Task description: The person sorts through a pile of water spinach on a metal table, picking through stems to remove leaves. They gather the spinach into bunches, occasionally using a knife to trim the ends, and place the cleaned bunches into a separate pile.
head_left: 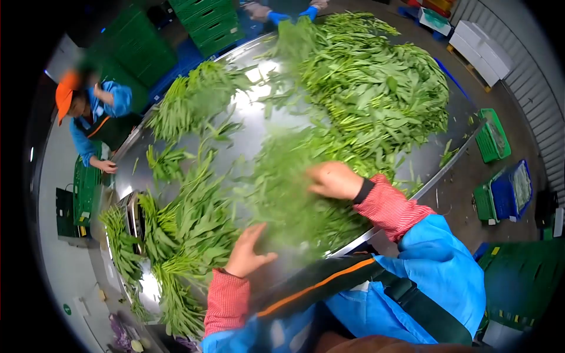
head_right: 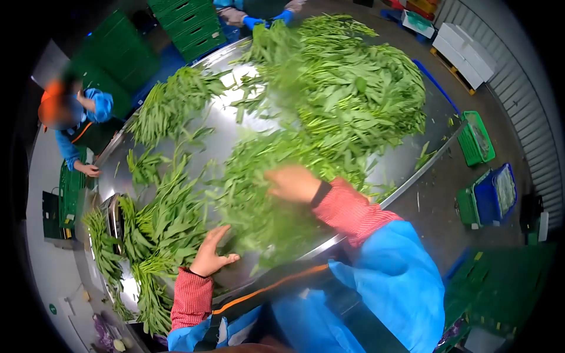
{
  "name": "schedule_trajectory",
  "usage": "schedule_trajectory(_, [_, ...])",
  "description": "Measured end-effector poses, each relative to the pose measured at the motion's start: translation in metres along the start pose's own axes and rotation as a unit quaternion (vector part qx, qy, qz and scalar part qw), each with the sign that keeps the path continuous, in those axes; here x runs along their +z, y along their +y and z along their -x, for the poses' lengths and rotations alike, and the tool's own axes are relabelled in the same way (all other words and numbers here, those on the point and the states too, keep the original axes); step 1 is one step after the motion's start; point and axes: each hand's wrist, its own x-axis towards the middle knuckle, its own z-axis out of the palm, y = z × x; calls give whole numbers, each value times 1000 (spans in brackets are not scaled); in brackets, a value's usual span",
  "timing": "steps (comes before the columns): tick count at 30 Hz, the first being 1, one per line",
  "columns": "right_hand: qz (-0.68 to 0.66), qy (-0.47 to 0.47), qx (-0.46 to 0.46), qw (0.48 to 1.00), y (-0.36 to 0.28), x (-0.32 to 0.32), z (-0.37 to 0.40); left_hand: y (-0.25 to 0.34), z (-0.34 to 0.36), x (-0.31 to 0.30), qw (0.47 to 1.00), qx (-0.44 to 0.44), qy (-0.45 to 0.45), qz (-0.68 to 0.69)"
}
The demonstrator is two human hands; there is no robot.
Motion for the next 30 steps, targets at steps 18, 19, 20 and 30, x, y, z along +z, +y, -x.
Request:
schedule_trajectory(18, [244,27,-6,969,203,-121,63,135,-139,146,988,-67,-20,139])
schedule_trajectory(19, [237,25,-8,971,203,-123,61,134,-140,149,987,-75,-16,143])
schedule_trajectory(20, [229,24,-10,973,203,-126,57,134,-141,151,986,-83,-12,147])
schedule_trajectory(30, [328,-24,-5,944,211,-132,-1,129,-144,162,981,-90,30,170])
